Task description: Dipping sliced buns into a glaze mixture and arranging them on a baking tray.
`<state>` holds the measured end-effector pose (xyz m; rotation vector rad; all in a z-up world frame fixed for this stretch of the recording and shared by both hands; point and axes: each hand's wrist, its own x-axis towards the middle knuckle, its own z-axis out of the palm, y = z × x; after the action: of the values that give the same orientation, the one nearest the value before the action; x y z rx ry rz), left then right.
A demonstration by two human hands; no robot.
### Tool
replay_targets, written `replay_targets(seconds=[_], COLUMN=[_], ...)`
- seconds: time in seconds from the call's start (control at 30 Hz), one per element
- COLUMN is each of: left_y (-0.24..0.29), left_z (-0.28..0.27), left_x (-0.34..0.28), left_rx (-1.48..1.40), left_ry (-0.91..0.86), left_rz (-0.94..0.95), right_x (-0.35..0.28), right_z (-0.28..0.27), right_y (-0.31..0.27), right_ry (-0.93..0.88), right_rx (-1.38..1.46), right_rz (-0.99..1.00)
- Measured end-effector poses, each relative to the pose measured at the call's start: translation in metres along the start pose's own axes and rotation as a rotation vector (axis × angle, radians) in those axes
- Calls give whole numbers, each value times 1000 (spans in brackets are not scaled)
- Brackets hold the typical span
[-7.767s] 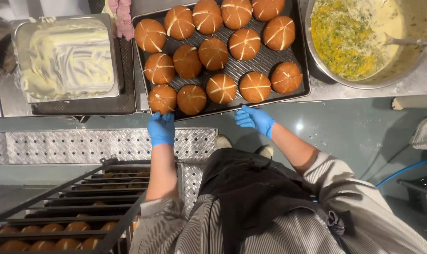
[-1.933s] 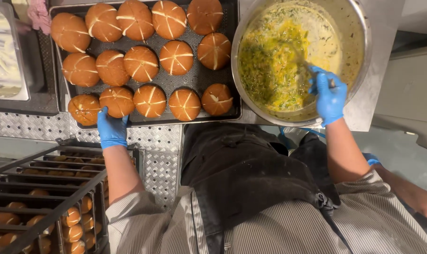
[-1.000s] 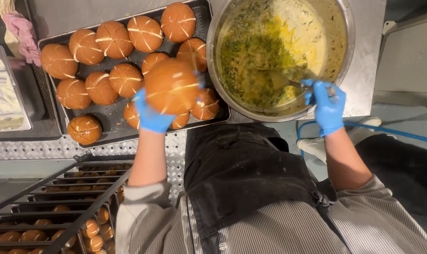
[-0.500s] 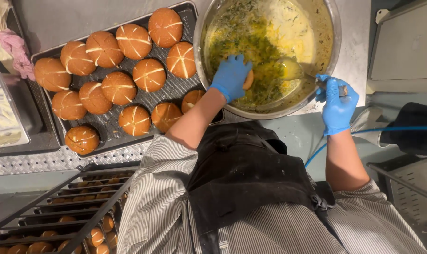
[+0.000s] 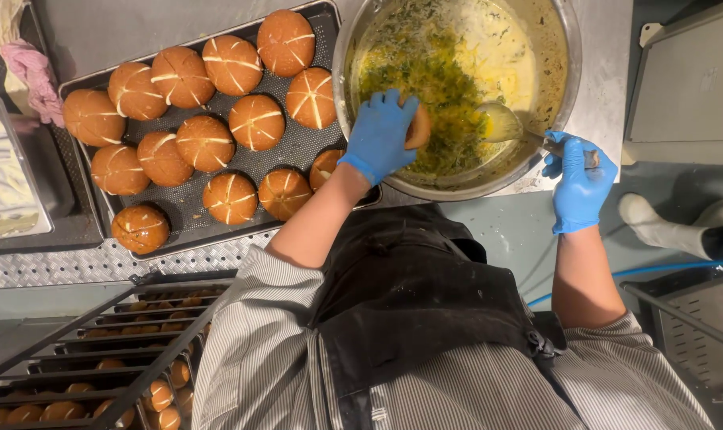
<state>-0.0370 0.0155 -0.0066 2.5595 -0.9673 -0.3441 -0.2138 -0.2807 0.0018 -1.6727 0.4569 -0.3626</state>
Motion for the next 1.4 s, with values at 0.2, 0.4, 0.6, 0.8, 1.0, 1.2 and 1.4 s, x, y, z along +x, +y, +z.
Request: replay_targets(seconds=[0.2, 0.4, 0.6, 0.8, 1.0, 1.2, 1.4], left_y=[-3, -42, -43, -46, -105, -175, -236], left_z=[-26, 24, 42, 10, 9, 21, 52], left_x=[-16, -24, -59, -100, -240, -371, -386], left_rx=[-19, -1566, -2659, -2499, -2487, -2113, -2143], left_ry=[58, 136, -76, 61, 712, 1183, 1418], left_rz=[-14, -317, -309, -255, -360, -360, -492], right_x=[2, 4, 5, 6, 5, 13, 23], right_z=[2, 1, 4, 11, 11, 17, 28], right_y=[-9, 1, 0, -12, -7, -5, -3], right_ry=[-12, -19, -21, -39, -59, -108, -180], right_rx=[40, 59, 104, 84, 33, 75, 73], right_rz=[-4, -33, -12, -50, -38, -18, -22])
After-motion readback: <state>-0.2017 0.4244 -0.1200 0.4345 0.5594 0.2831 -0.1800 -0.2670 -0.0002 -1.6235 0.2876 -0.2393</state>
